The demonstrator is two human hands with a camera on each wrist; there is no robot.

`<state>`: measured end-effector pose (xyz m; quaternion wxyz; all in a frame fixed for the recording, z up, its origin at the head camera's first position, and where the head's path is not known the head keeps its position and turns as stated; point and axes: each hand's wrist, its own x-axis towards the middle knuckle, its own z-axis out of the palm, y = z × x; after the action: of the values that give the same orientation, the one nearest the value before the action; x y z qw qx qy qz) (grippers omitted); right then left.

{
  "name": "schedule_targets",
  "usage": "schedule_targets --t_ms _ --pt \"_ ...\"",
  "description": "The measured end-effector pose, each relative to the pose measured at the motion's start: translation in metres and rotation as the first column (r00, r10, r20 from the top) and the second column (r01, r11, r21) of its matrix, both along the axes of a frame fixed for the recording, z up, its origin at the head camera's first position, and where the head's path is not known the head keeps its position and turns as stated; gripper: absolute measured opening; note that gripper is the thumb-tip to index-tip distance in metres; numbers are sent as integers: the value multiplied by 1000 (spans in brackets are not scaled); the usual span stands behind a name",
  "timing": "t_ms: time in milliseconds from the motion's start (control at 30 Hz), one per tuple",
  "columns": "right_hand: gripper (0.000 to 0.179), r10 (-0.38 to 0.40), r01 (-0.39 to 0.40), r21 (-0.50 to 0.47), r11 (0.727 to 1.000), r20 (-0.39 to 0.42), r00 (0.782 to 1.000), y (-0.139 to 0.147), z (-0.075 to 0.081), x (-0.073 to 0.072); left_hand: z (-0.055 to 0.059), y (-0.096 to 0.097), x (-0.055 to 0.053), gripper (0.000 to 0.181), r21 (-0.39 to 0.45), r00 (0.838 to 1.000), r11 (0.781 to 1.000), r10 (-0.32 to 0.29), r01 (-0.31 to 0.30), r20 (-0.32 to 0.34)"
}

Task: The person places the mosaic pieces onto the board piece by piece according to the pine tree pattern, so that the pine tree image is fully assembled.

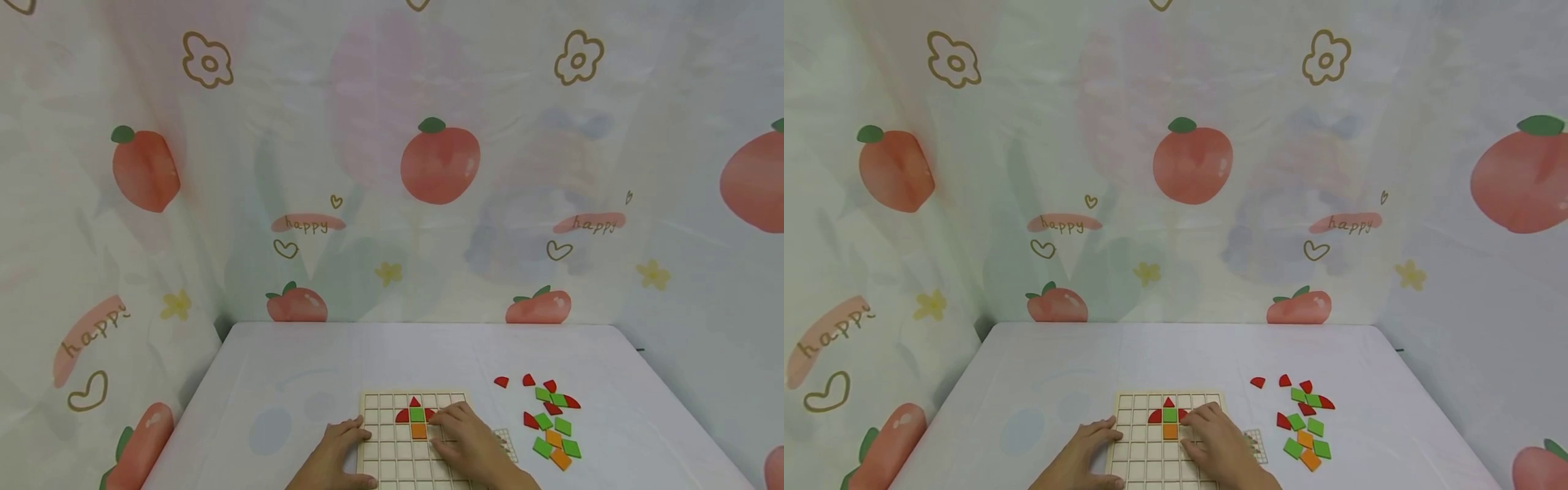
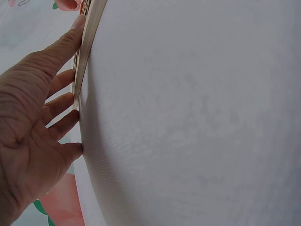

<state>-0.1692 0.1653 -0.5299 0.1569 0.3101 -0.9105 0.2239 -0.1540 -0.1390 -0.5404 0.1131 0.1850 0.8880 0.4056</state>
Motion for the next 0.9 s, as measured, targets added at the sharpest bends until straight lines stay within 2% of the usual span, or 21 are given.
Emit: schedule_targets --t_ms 200,400,500,767,900 --pt "21 -66 65 18 998 107 992 15 5 4 -1 0 -1 67 5 1000 1000 -9 9 -5" --pt "22 -154 146 53 988 214 965 28 9 8 -2 -1 -3 67 3 1000 1000 -23 23 -9" --pt "24 -184 176 54 983 231 955 33 11 9 -1 -2 -3 67 6 1000 1000 -20 20 -9" --pt "22 -263 262 33 965 196 945 53 10 12 -1 -2 -2 69 6 1000 1000 -8 8 -1" --pt "22 -313 312 43 949 216 925 63 11 13 -3 -1 -2 69 10 1000 1000 -6 6 7"
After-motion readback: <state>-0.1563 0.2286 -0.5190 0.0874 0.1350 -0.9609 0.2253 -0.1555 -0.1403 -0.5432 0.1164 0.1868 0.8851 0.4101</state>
